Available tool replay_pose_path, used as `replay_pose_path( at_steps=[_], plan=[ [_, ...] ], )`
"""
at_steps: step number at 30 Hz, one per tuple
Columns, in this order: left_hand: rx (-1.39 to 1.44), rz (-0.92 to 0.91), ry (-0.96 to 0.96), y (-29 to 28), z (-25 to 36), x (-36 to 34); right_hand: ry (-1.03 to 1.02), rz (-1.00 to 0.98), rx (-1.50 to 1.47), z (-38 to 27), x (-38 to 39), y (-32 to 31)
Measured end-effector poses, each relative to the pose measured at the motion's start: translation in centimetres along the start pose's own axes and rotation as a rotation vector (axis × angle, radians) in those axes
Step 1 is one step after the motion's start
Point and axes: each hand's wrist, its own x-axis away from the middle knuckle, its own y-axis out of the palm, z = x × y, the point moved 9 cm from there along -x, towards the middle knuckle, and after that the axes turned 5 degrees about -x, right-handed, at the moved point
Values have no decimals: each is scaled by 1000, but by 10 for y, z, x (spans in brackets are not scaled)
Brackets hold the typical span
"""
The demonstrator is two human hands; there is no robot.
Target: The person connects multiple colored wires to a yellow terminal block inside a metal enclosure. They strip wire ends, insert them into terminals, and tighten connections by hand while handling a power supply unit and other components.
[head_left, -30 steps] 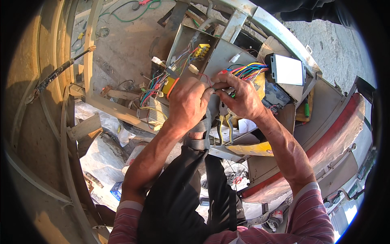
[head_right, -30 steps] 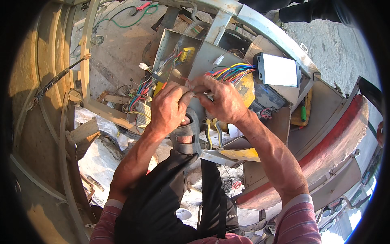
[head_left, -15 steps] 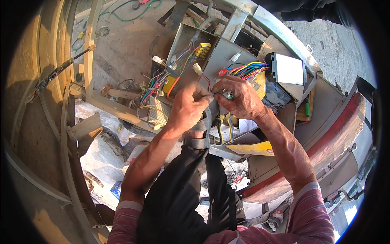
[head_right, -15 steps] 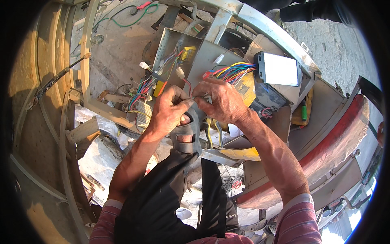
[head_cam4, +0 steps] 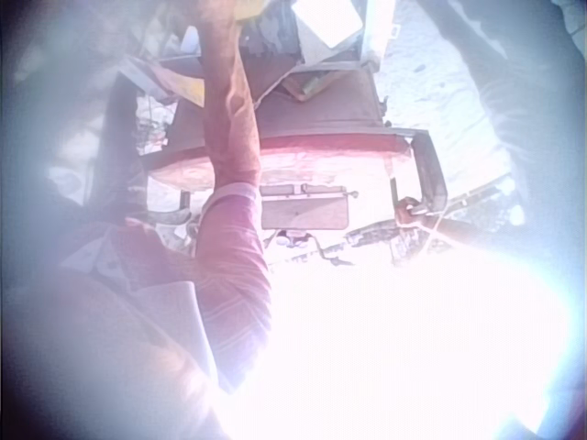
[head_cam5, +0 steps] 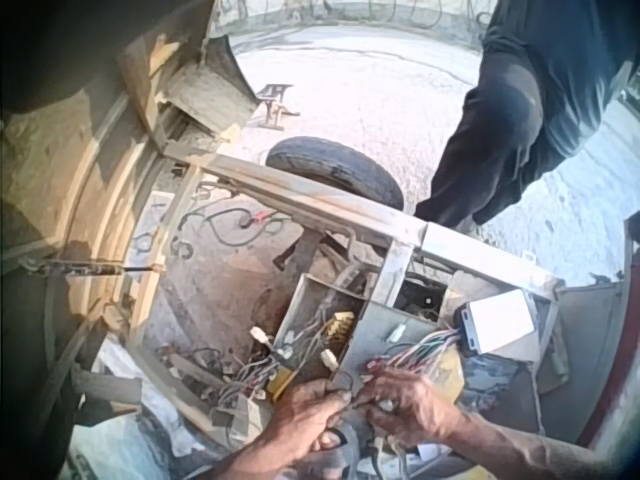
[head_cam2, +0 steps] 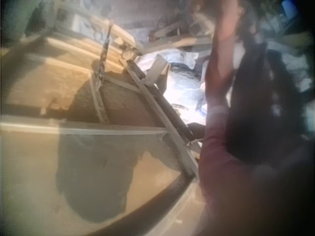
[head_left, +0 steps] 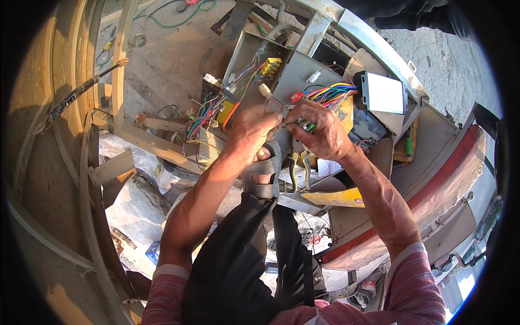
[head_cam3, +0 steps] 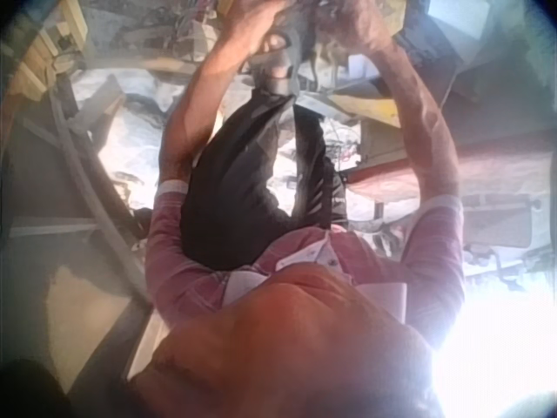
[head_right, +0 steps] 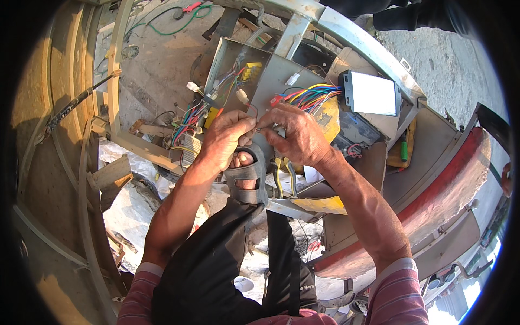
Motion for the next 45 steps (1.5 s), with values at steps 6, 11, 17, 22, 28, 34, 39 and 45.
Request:
replay_pose_path(
  at_steps=[6,11,17,22,28,34,39,45],
  plan=[
    [30,-40,-65,2,-9,-1,-61,-15,76,-8,2,3],
    [-66,280,142,-31,11,-11,-26,-49,112,-8,8,4],
    [87,74,189,-34,17,-14,55,-53,87,2,10,1],
    [336,-105,229,-15,11,-6,156,-11,-33,11,9,1],
    [-279,5,223,-6,6,6,108,70,-92,9,8,-1],
    [-546,100,487,8,27,14,121,65,-101,14,11,0],
    [-529,93,449,9,21,15,174,64,-88,15,10,0],
    [-354,44,328,7,8,12,134,19,16,1,2,2]
  ],
)
